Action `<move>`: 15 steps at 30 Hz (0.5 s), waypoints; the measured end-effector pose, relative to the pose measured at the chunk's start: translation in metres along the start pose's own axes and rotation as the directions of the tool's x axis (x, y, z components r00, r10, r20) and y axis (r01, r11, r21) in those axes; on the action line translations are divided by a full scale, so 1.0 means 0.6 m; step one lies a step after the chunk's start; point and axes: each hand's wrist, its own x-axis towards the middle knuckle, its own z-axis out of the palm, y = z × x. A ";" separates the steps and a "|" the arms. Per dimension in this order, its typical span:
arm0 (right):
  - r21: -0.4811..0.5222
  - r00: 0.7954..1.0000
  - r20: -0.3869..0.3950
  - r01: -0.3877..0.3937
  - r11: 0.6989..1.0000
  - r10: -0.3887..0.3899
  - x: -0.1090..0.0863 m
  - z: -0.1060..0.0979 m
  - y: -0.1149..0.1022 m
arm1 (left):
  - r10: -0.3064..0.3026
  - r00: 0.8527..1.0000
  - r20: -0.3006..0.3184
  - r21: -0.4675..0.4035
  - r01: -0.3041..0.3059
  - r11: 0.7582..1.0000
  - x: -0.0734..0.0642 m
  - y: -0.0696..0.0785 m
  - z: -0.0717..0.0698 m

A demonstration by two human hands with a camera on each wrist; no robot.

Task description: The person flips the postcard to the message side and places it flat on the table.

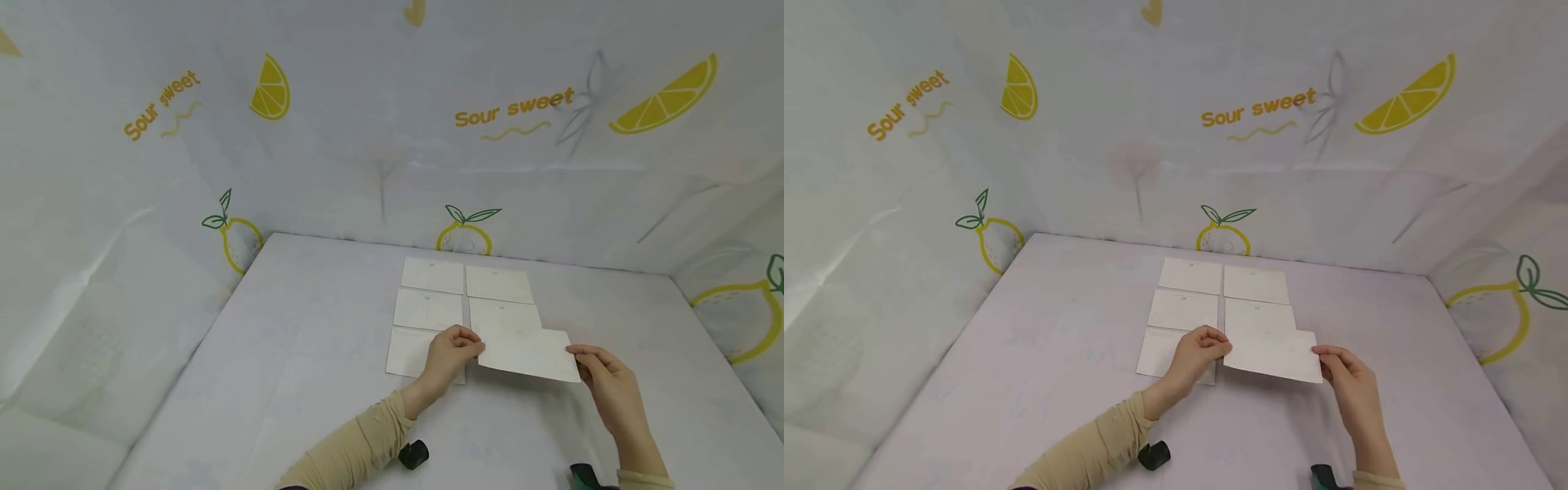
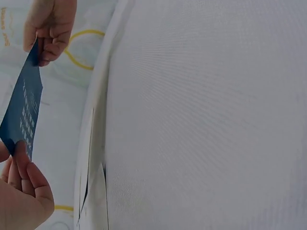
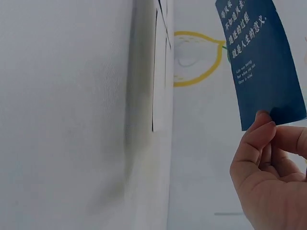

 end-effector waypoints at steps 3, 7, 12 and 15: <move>-0.080 1.000 0.018 -0.009 0.997 0.010 -0.010 0.001 -0.022 | 0.004 0.999 0.052 0.070 -0.008 0.997 0.000 -0.005 -0.002; -0.278 0.999 0.038 -0.020 0.960 0.031 -0.014 0.003 -0.035 | 0.034 0.992 0.119 0.233 -0.061 0.971 -0.003 -0.005 -0.001; -0.486 0.991 0.128 0.032 0.874 0.034 -0.010 0.005 -0.035 | 0.097 0.975 0.198 0.485 -0.183 0.855 -0.006 -0.003 0.002; -0.540 0.985 0.171 0.073 0.838 0.025 -0.004 0.006 -0.032 | 0.119 0.966 0.232 0.629 -0.242 0.739 -0.003 -0.007 0.005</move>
